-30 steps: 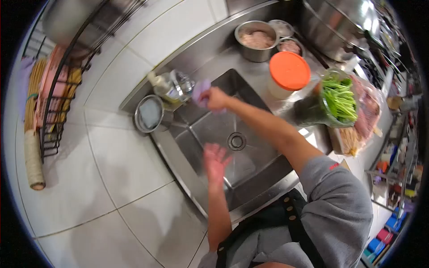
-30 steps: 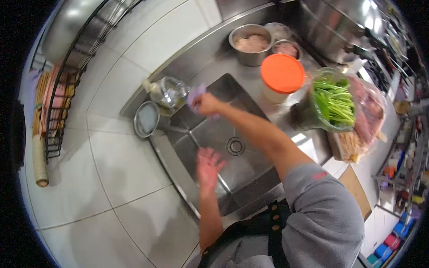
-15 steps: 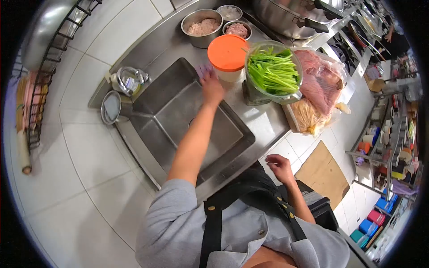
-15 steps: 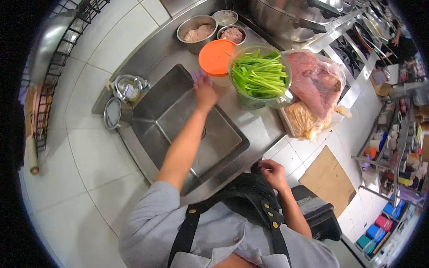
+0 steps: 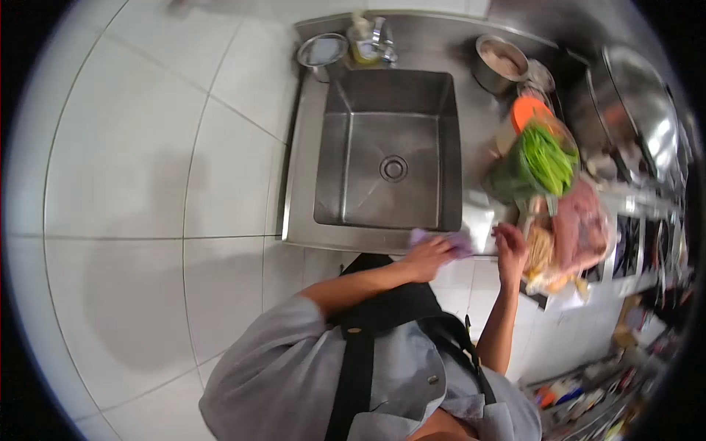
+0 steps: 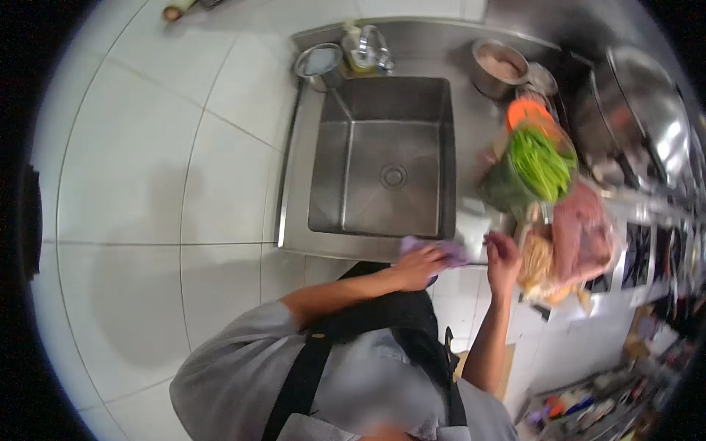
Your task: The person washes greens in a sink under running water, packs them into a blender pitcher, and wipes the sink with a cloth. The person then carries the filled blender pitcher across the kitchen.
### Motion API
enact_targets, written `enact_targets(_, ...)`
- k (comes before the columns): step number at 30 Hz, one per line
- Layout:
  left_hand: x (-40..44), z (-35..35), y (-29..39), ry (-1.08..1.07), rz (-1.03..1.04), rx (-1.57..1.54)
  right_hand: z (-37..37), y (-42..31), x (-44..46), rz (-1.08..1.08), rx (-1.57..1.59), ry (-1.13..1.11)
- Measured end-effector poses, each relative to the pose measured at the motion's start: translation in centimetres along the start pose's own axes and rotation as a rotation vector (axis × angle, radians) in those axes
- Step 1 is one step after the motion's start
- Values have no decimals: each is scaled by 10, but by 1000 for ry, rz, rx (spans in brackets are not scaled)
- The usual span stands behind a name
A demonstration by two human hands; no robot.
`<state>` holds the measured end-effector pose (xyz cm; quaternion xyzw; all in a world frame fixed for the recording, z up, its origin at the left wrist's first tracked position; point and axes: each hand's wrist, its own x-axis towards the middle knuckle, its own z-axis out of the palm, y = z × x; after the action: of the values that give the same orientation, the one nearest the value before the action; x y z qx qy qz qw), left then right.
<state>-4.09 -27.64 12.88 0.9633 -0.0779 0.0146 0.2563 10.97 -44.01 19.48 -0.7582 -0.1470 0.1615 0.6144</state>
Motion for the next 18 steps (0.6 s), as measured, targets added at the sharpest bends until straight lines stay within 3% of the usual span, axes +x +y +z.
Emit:
enact_targets(3,-119,-54,-67,236,-153,2,-1,-4,-13,9,-58,-95)
enact_targets(4,-167,-56,-94,425,-181,87,-1,-1,-19,71,-88,-89)
enact_targets(7,-228,-124,-149,266,-475,410,10,8,-33,188,-80,-64)
enact_targets(9,-206,-145,-212,218,-365,310,33,0,-33,254,-44,-42)
enact_targets(11,-142,-177,-278,293,-316,460,67,-10,-25,238,-42,-78)
enact_targets(15,3,-195,-422,707,-666,510,145,-24,-3,144,-120,-235)
enact_targets(17,41,-171,-448,650,-885,348,174,-12,7,98,-142,-285)
enact_targets(18,51,-177,-405,993,-743,10,189,-49,13,238,-286,-317)
